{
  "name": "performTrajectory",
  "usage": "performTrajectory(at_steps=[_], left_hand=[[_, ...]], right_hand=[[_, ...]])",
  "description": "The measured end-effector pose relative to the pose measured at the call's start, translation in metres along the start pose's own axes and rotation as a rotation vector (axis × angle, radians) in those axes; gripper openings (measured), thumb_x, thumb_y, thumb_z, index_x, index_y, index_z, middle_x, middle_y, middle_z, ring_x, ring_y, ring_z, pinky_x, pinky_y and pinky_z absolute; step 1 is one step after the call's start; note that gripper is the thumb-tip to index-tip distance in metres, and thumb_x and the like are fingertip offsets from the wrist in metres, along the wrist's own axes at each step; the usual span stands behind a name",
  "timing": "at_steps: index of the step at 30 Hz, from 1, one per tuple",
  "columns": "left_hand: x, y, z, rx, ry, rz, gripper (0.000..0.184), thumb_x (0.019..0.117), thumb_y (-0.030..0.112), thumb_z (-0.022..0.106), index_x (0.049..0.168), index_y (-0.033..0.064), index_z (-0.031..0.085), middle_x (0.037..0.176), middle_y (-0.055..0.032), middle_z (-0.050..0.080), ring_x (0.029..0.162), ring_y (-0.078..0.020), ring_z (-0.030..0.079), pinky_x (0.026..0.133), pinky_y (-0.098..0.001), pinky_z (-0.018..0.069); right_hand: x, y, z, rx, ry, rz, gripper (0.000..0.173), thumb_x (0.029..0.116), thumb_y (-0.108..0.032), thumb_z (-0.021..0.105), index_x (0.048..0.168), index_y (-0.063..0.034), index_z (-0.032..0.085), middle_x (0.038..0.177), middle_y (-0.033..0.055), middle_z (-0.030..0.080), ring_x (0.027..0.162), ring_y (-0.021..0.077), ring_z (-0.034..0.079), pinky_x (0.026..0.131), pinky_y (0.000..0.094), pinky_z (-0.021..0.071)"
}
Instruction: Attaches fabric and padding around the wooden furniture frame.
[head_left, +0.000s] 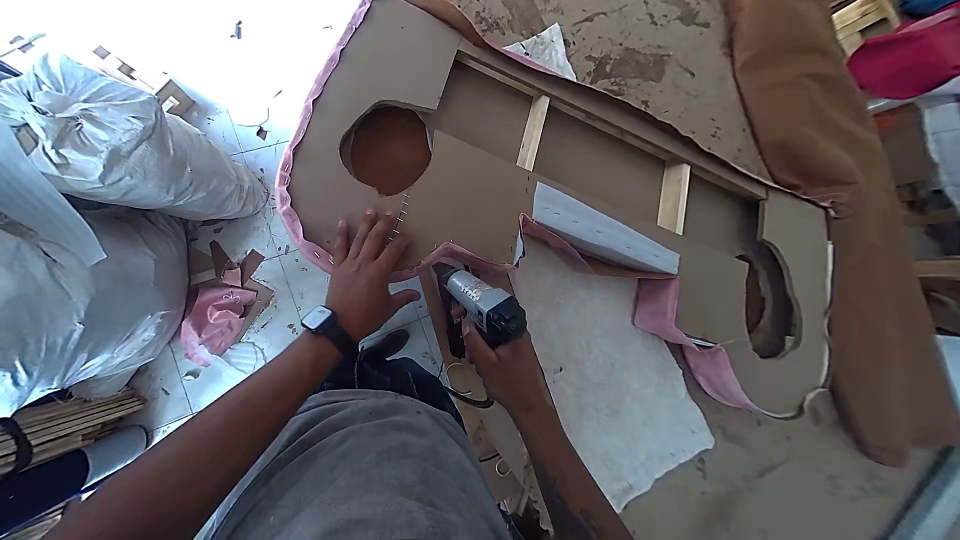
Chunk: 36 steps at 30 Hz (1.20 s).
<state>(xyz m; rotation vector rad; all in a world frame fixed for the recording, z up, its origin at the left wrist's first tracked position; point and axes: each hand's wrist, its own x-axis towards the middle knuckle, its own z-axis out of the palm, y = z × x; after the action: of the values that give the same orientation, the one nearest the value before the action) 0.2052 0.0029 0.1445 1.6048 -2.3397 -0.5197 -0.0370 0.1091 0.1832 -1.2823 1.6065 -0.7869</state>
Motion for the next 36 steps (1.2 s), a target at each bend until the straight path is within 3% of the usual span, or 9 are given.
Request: performTrajectory(at_steps=[2, 7, 13, 24, 29, 33, 36], left_hand=[[0.005, 0.008, 0.015, 0.075, 0.058, -0.045, 0.092, 0.0746, 0.075, 0.074, 0.152, 0.0316, 0.049, 0.170, -0.0022, 0.026, 0.160, -0.0294, 0.013, 0.126, -0.0670, 0.0030], [0.006, 0.007, 0.027, 0.121, 0.157, -0.040, 0.069, 0.0869, 0.066, 0.066, 0.146, 0.0322, 0.058, 0.164, 0.0065, 0.040, 0.157, -0.0249, 0.024, 0.127, -0.0637, 0.0085], [0.005, 0.006, 0.025, 0.062, 0.135, -0.015, 0.052, 0.0971, 0.051, 0.059, 0.144, 0.0300, 0.062, 0.161, 0.0115, 0.044, 0.158, -0.0236, 0.022, 0.129, -0.0604, 0.0071], [0.006, 0.007, 0.028, 0.033, 0.141, -0.024, 0.048, 0.0974, 0.039, 0.058, 0.144, 0.0295, 0.062, 0.160, 0.0133, 0.046, 0.158, -0.0205, 0.022, 0.129, -0.0585, 0.0070], [0.005, 0.006, 0.029, 0.024, 0.162, -0.020, 0.048, 0.0973, 0.040, 0.059, 0.144, 0.0298, 0.062, 0.160, 0.0135, 0.046, 0.158, -0.0205, 0.023, 0.129, -0.0584, 0.0084], [0.004, -0.001, 0.016, -0.023, 0.135, 0.025, 0.052, 0.0968, 0.055, 0.061, 0.142, 0.0300, 0.064, 0.159, 0.0131, 0.047, 0.157, -0.0192, 0.024, 0.129, -0.0572, 0.0098], [-0.002, -0.034, -0.010, -0.154, 0.131, 0.135, 0.049, 0.0966, 0.056, 0.064, 0.134, 0.0253, 0.070, 0.151, 0.0095, 0.057, 0.153, -0.0168, 0.034, 0.130, -0.0527, 0.0205]], right_hand=[[-0.004, 0.008, 0.007, 0.006, 0.013, -0.009, 0.024, 0.0968, -0.026, 0.065, 0.119, -0.0201, 0.069, 0.086, -0.0001, 0.073, 0.059, 0.0170, 0.067, 0.054, 0.0369, 0.0617], [-0.007, 0.023, 0.026, 0.021, 0.058, -0.020, 0.022, 0.0955, -0.029, 0.066, 0.115, -0.0208, 0.070, 0.077, -0.0018, 0.070, 0.059, 0.0155, 0.066, 0.054, 0.0376, 0.0612], [-0.005, 0.030, 0.036, 0.005, 0.063, -0.053, 0.022, 0.0932, -0.028, 0.068, 0.114, -0.0194, 0.069, 0.080, -0.0036, 0.069, 0.061, 0.0123, 0.065, 0.055, 0.0358, 0.0598], [-0.002, 0.013, 0.042, -0.114, 0.102, -0.043, 0.025, 0.0917, -0.026, 0.068, 0.117, -0.0218, 0.068, 0.087, -0.0079, 0.070, 0.070, 0.0054, 0.067, 0.060, 0.0312, 0.0604], [0.001, -0.004, 0.039, -0.178, 0.067, -0.003, 0.017, 0.0938, -0.028, 0.065, 0.110, -0.0243, 0.068, 0.085, -0.0095, 0.069, 0.066, 0.0054, 0.065, 0.054, 0.0318, 0.0580], [-0.005, -0.012, 0.030, -0.102, 0.052, 0.046, 0.018, 0.0977, -0.032, 0.064, 0.113, -0.0253, 0.069, 0.073, -0.0042, 0.067, 0.056, 0.0134, 0.064, 0.050, 0.0374, 0.0590], [-0.016, -0.016, 0.021, 0.015, 0.083, 0.048, 0.022, 0.0985, -0.028, 0.064, 0.119, -0.0217, 0.069, 0.080, 0.0009, 0.072, 0.058, 0.0193, 0.068, 0.054, 0.0390, 0.0623]])
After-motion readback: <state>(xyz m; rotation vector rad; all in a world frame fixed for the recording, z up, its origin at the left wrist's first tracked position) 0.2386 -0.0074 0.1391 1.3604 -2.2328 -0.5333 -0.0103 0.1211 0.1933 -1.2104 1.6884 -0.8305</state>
